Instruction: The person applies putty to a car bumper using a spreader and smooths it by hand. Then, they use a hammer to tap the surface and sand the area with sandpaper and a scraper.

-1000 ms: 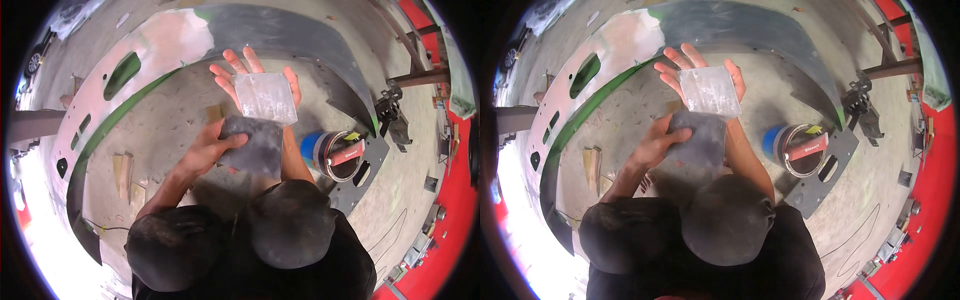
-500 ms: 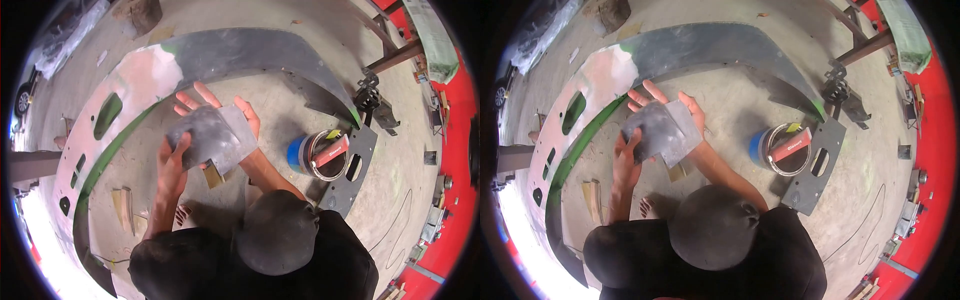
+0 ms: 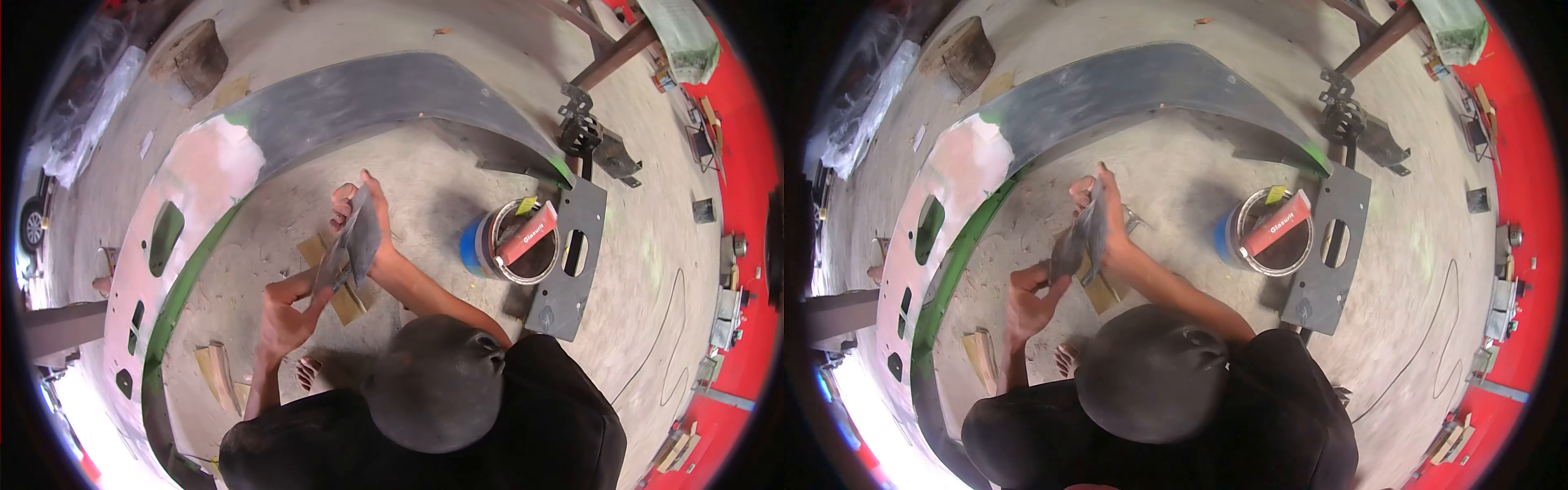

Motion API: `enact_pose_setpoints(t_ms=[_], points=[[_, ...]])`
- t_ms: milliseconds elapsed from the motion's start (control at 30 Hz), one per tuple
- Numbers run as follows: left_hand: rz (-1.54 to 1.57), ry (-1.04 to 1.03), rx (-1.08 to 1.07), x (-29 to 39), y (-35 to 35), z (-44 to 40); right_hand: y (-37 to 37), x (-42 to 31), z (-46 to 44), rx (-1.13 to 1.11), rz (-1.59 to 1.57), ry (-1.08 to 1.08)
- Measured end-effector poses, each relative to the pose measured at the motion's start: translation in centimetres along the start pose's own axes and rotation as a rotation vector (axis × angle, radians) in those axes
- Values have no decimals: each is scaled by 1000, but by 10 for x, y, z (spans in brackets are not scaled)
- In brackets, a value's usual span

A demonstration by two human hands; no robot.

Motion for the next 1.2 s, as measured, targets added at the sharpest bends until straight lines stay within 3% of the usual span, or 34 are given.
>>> enact_pose_setpoints(t_ms=[67, 167, 300, 400, 433, 567, 667, 767, 800, 900, 967, 1000, 1133, 1200], points=[[41, 61, -60, -1, -5, 2, 1, -5, 2, 240, 323, 185], [133, 162, -75, -12, -10, 6, -21, 4, 27, 325, 510, 184], [149, 236, 13, -15, -9, 5, -16, 21, 22, 221, 457, 320], [-217, 282, 92, -19, -1, 1, -17, 39, 24, 228, 614, 447], [-145, 248, 160, -20, 0, 0, -20, 42, 27, 220, 691, 515], [43, 195, 413, -27, 7, 1, -12, 43, 28, 139, 717, 365], [194, 222, 529, -36, 22, 2, 3, 31, 17, 227, 665, 457], [386, 354, 487, -53, 33, 10, 35, 20, 2, 317, 962, 588], [404, 387, 488, -51, 31, 7, 31, 13, 6, 285, 1092, 727], [470, 425, 527, -54, 22, 2, 37, 23, 5, 231, 993, 467], [431, 407, 584, -54, 30, 3, 35, 22, 12, 276, 798, 64], [378, 383, 615, -49, 37, 1, 33, 11, 15, 258, 879, 34], [322, 350, 727, -53, 72, 7, 62, -32, 0, 272, 450, 38], [465, 376, 735, -59, 75, 9, 68, -53, -8, 56, 226, 10]])
Point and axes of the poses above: each hand's wrist, its own z-axis away from the middle knuckle, its own y-axis out of the back of the hand, x = y × z, the point moved 5 cm from there along -z, towards the middle knuckle, and after that the axes turned 7 degrees about x, right-handed, at the moved point
